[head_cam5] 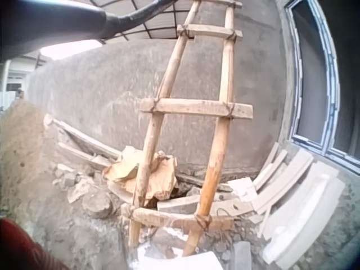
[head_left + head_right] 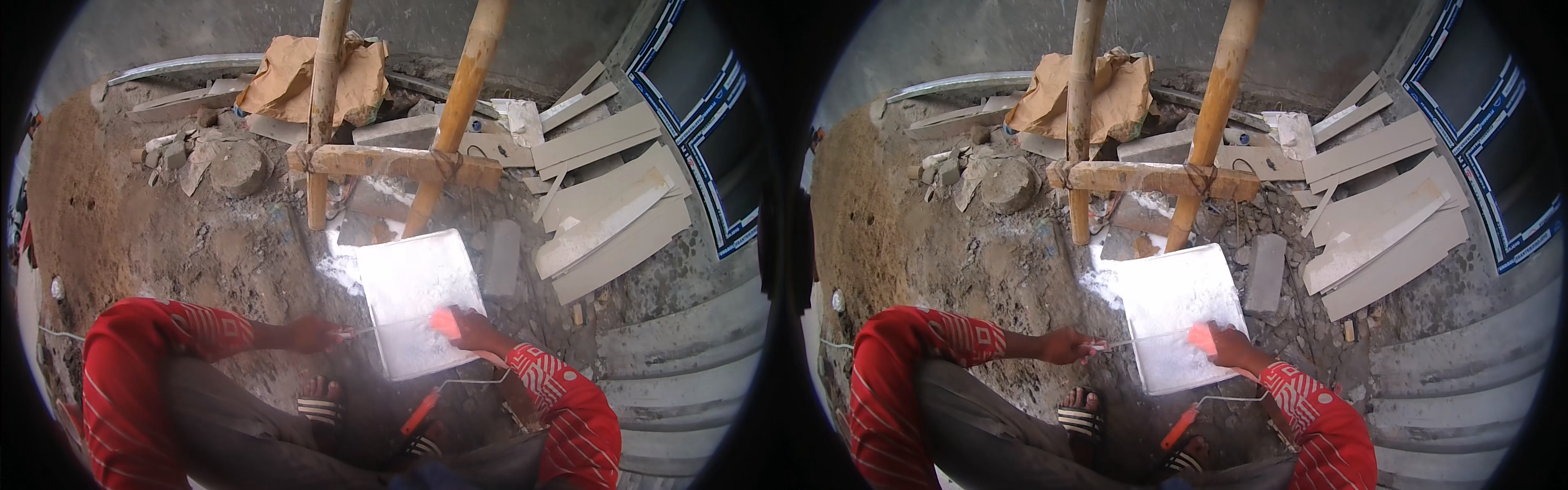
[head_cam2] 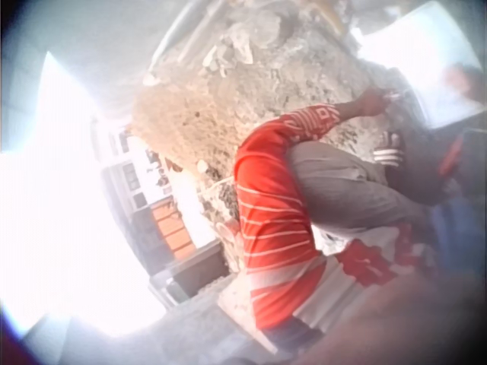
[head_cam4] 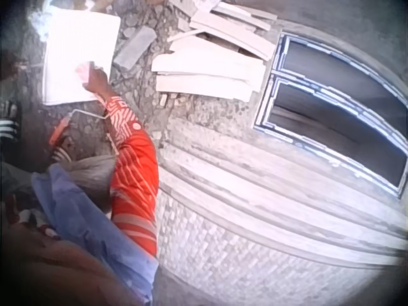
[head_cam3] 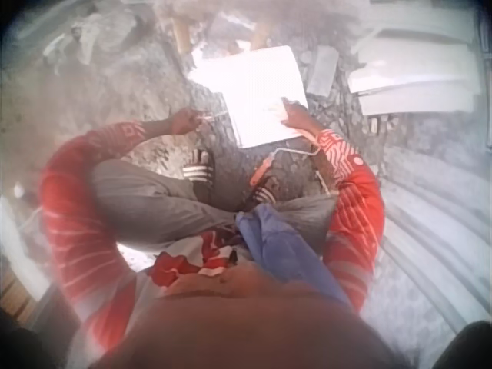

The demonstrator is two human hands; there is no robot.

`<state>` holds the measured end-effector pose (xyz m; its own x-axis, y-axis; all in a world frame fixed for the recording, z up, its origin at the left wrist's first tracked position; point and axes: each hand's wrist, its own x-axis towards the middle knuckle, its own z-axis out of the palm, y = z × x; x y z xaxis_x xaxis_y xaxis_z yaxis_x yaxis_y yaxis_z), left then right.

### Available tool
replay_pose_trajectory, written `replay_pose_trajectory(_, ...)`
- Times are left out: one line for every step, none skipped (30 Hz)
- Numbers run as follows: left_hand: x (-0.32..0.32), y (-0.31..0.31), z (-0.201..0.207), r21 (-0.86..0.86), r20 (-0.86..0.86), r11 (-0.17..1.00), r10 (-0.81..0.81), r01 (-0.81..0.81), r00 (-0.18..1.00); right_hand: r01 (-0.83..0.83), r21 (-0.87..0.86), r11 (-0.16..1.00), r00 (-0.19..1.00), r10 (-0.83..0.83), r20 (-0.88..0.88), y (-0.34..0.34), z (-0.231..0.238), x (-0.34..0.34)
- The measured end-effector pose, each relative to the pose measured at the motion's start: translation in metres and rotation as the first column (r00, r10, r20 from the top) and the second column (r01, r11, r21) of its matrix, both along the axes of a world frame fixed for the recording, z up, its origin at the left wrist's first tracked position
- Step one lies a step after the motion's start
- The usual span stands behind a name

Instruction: The person sits on the ground and repeatedly rolls a pink paint roller back and forth inside a white paint tray. The person holds the tray steady with one hand while manipulating the roller with the other, ensuring the roller is coated with the white substance.

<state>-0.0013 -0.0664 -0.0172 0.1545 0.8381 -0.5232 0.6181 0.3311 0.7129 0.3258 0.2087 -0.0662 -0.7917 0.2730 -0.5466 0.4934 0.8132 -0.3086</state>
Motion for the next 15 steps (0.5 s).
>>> replay_pose_trajectory(0.003, 0.001, 0.006, -0.026, -0.002, 1.0, 0.001, -0.001, 1.0, 0.009, 0.022, 1.0, 0.999, -0.008, -0.047, 0.0, 0.0, 0.007)
replay_pose_trajectory(0.005, 0.0, 0.006, -0.028, 0.014, 0.999, -0.023, 0.023, 1.0, 0.023, 0.049, 0.999, 0.996, -0.019, -0.091, 0.0, 0.002, 0.017)
replay_pose_trajectory(0.006, 0.001, 0.005, -0.029, 0.028, 0.998, -0.047, 0.048, 0.999, 0.039, 0.075, 0.996, 0.99, -0.028, -0.136, 0.0, 0.002, 0.028)
replay_pose_trajectory(0.009, 0.001, 0.004, -0.031, 0.042, 0.997, -0.07, 0.071, 0.997, -0.014, 0.053, 0.998, 0.978, 0.025, -0.208, 0.005, -0.014, 0.036)
replay_pose_trajectory(0.014, 0.008, 0.007, -0.014, 0.056, 0.997, -0.075, 0.076, 0.996, -0.054, 0.047, 0.997, 0.96, 0.065, -0.271, 0.017, -0.038, 0.05)
replay_pose_trajectory(0.019, 0.008, 0.012, -0.011, 0.065, 0.998, -0.063, 0.064, 0.996, -0.11, 0.031, 0.993, 0.934, 0.114, -0.34, 0.019, -0.044, 0.051)
replay_pose_trajectory(0.023, 0.009, 0.014, -0.007, 0.075, 0.999, -0.053, 0.054, 0.996, -0.044, -0.002, 0.999, 0.956, 0.042, -0.292, 0.019, -0.048, 0.057)
replay_pose_trajectory(0.024, 0.004, 0.011, -0.02, 0.095, 0.999, -0.023, 0.025, 0.995, 0.011, -0.041, 0.999, 0.967, -0.021, -0.253, 0.014, -0.038, 0.045)
replay_pose_trajectory(0.022, 0.0, 0.006, -0.025, 0.118, 1.0, -0.003, 0.006, 0.993, 0.078, -0.07, 0.995, 0.974, -0.091, -0.208, 0.014, -0.029, 0.039)
replay_pose_trajectory(0.021, -0.002, 0.001, -0.03, 0.14, 0.999, 0.016, -0.012, 0.99, 0.063, -0.09, 0.994, 0.974, -0.081, -0.209, 0.018, -0.026, 0.036)
replay_pose_trajectory(0.019, -0.002, -0.001, -0.036, 0.138, 0.999, 0.02, -0.015, 0.99, 0.051, -0.11, 0.993, 0.975, -0.073, -0.21, 0.024, -0.024, 0.035)
replay_pose_trajectory(0.017, -0.001, -0.003, -0.042, 0.136, 0.999, 0.023, -0.017, 0.99, 0.038, -0.131, 0.991, 0.975, -0.065, -0.211, 0.029, -0.022, 0.035)
replay_pose_trajectory(0.017, -0.001, -0.005, -0.048, 0.133, 0.999, 0.027, -0.02, 0.991, 0.066, -0.208, 0.976, 0.97, -0.112, -0.215, 0.033, -0.019, 0.036)
replay_pose_trajectory(0.018, 0.0, -0.002, -0.046, 0.128, 0.999, 0.013, -0.007, 0.992, 0.094, -0.284, 0.954, 0.964, -0.158, -0.213, 0.037, -0.017, 0.04)
replay_pose_trajectory(0.02, 0.0, 0.001, -0.044, 0.122, 0.999, 0.0, 0.005, 0.992, 0.119, -0.359, 0.926, 0.956, -0.204, -0.209, 0.041, -0.015, 0.042)
